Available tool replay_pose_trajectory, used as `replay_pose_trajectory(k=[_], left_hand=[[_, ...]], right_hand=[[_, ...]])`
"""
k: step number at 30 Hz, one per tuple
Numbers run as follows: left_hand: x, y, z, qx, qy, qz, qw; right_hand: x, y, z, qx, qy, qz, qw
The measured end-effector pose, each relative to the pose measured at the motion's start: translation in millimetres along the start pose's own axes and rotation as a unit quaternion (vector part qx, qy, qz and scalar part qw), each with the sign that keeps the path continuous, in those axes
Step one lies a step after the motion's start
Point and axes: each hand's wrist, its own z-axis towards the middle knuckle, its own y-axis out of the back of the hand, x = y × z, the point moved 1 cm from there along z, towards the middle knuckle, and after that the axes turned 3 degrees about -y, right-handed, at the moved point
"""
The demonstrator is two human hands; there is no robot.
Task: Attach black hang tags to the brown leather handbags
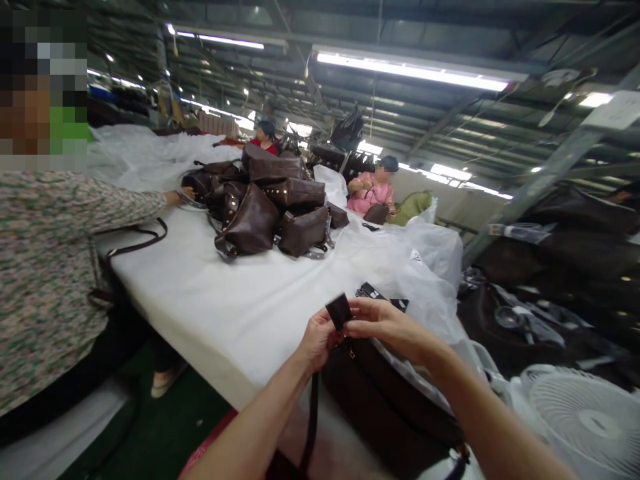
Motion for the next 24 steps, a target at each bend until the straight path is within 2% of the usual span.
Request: replay_pose_trajectory(k=[3,5,7,9,11,14,16,19,22,24], left_hand=[[1,-5.6,-2,0.053,-0.005,-0.005,0.999],[0,-6.4,-2,0.079,-0.002,-0.018,0.997],[-1,-3.2,-3,0.075,0.009,-0.037,0.996],[-2,2.8,-3,0.053,0.030,-0.056,0.997],[-4,9.6,-3,0.041,0.055,-0.068,0.995],[-6,18.9,-3,0.034,0.060,-0.070,0.995],[-7,24.0,-3,0.020,0.041,-0.070,0.996],[-9,27.7,-3,0.012,0.006,-0.075,0.997],[-10,26.4,-3,0.020,-0.014,-0.072,0.997],[-11,24.7,-2,0.011,-0.020,-0.060,0.998]], right_hand=[[4,-11,2,-0.075,-0.016,-0.058,0.995],[6,-16,2,-0.084,-0.017,-0.013,0.996],[7,-15,1,-0.087,0.009,0.057,0.995],[7,-9,3,-0.120,0.032,0.075,0.989],[7,-2,9,-0.153,0.028,0.010,0.988],[9,-1,21,-0.149,-0.009,-0.179,0.972],[14,-7,29,-0.126,-0.027,-0.314,0.941],[24,-20,38,-0.110,-0.041,-0.486,0.866],[31,-29,45,-0.107,-0.053,-0.612,0.782],[32,-34,48,-0.093,-0.057,-0.661,0.742]])
